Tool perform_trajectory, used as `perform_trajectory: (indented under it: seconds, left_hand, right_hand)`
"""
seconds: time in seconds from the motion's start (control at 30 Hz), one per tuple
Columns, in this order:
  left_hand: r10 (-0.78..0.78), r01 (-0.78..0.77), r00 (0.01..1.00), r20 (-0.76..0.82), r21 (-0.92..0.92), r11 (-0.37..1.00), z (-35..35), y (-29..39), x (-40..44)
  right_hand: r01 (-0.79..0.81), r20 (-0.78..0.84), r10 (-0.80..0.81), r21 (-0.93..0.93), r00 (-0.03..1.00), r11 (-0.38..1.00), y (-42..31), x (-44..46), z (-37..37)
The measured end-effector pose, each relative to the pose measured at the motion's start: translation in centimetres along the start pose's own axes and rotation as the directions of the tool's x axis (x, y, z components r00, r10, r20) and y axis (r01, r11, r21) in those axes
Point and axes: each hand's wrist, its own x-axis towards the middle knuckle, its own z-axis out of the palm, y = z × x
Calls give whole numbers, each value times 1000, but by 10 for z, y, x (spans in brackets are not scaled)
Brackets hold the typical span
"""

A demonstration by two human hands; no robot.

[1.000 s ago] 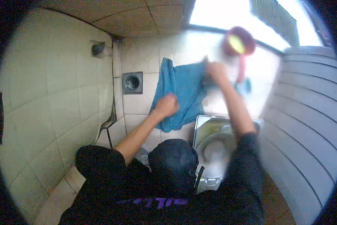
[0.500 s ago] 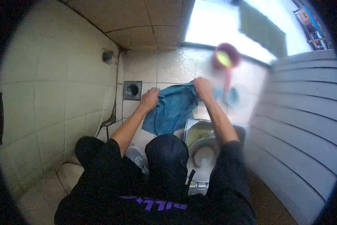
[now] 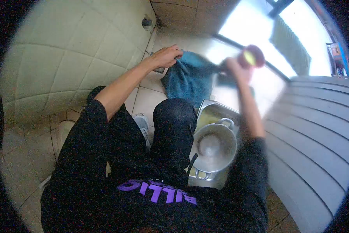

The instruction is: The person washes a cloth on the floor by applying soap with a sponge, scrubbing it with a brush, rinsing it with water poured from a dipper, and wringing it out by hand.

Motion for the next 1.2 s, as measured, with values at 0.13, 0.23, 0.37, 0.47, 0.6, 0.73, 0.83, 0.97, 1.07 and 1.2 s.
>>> perform_trajectory:
  seconds: [0.13,0.23,0.37,0.47,0.6,0.73,0.83,0.97,1.07,1.2]
  left_hand:
    - [133,-150,976,-173,-86,985,-13,35,-14]
    - [216,-231,968,-130,-107,967,-40,63,-21]
    - [341,-345,939,-50,-113,932,-61,83,-17]
    - [404,-412,910,-89,-108,905,-69,96,-15]
    - [386,-391,918,-87,-48,919,-77,89,3]
    - [351,-348,902,-251,56,936,-101,67,19]
    - [320,-307,849,-420,101,946,-115,55,25]
    - [215,-183,825,-522,113,977,-105,44,22]
    - [109,-79,820,-561,78,994,-57,26,11]
    - [-102,79,851,-514,-65,995,31,-12,-15]
  right_hand:
    - [-144,-124,94,-498,988,855,0,0,39]
    - [-122,-218,43,-362,975,924,-19,-8,61]
    - [-254,-207,193,-331,959,909,-90,-9,65]
    - [-67,-224,-4,-310,975,948,-87,-4,75]
    - [-85,159,83,9,984,996,-94,2,50]
    - [-40,-216,1,-176,976,984,-101,-14,-16]
    - [-161,-282,72,-305,957,939,-139,-36,-74]
    - [-75,-359,-177,-588,917,805,-190,-60,-110]
    - [-173,-393,-38,-487,919,856,-191,-52,-80]
    - [-160,-290,35,-422,957,892,-162,-32,-30]
